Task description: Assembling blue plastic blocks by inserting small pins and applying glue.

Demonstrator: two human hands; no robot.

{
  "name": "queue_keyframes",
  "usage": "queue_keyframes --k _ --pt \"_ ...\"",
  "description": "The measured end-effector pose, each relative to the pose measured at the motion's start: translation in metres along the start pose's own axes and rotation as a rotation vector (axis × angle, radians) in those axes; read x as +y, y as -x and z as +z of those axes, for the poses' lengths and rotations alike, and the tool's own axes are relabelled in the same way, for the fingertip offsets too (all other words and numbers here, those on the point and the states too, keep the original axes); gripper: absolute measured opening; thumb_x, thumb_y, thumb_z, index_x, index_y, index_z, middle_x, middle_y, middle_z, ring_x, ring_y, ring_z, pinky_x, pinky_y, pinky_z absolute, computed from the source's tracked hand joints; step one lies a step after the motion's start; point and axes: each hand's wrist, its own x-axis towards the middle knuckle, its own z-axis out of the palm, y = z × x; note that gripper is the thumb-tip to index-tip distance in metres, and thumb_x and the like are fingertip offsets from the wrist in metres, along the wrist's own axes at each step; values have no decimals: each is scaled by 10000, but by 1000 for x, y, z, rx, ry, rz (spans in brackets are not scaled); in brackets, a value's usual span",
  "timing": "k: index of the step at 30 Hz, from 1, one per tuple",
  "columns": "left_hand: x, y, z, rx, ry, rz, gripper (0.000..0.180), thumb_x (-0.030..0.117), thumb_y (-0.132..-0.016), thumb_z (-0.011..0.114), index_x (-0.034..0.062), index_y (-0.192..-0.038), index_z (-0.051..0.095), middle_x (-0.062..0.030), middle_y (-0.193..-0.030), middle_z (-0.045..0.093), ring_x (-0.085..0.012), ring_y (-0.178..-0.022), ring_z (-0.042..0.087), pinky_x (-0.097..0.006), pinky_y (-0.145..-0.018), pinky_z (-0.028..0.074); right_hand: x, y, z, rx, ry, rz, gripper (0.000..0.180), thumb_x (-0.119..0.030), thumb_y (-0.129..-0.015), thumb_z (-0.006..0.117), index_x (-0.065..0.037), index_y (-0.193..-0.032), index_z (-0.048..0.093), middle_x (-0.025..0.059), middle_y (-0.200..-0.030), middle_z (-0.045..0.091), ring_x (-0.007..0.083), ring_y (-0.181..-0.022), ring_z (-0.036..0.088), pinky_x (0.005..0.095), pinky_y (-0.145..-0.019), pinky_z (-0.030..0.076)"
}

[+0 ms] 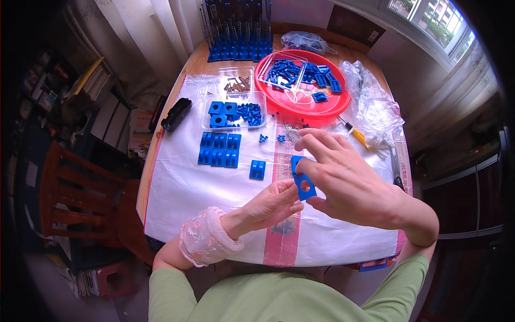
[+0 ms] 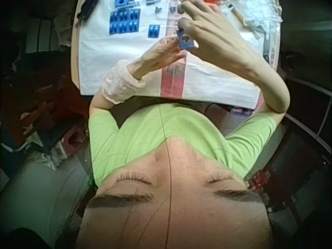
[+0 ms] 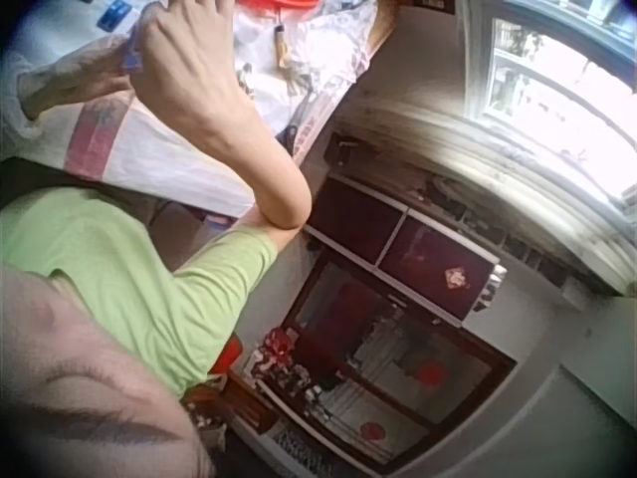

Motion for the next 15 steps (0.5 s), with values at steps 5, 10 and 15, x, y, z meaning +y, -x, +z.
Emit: queue_keyframes --k 5,10,15 --pt "3 1 9 19 7 -18 405 375 -917 650 81 -1191 598 34 -1133 586 -40 -906 491 -229 -731 410 8 13 16 179 -260 85 305 -146 -708 779 -13 -930 616 165 -1197 532 346 -1216 464 433 -991 404" --pt "2 -1 4 -29 -3 -24 434 391 -915 647 79 -1213 599 38 -1148 586 -43 -948 505 -231 -745 417 11 22 30 260 -378 105 349 -120 -690 803 -32 -978 627 152 -1210 530 364 -1252 450 447 -1007 411" --pt "2 -1 3 -25 -13 -39 450 407 -916 640 83 -1224 595 42 -1153 590 -41 -996 518 -236 -773 423 13 25 38 278 -412 114 382 -114 -676 815 -30 -1002 636 146 -1212 533 365 -1262 444 449 -1017 411"
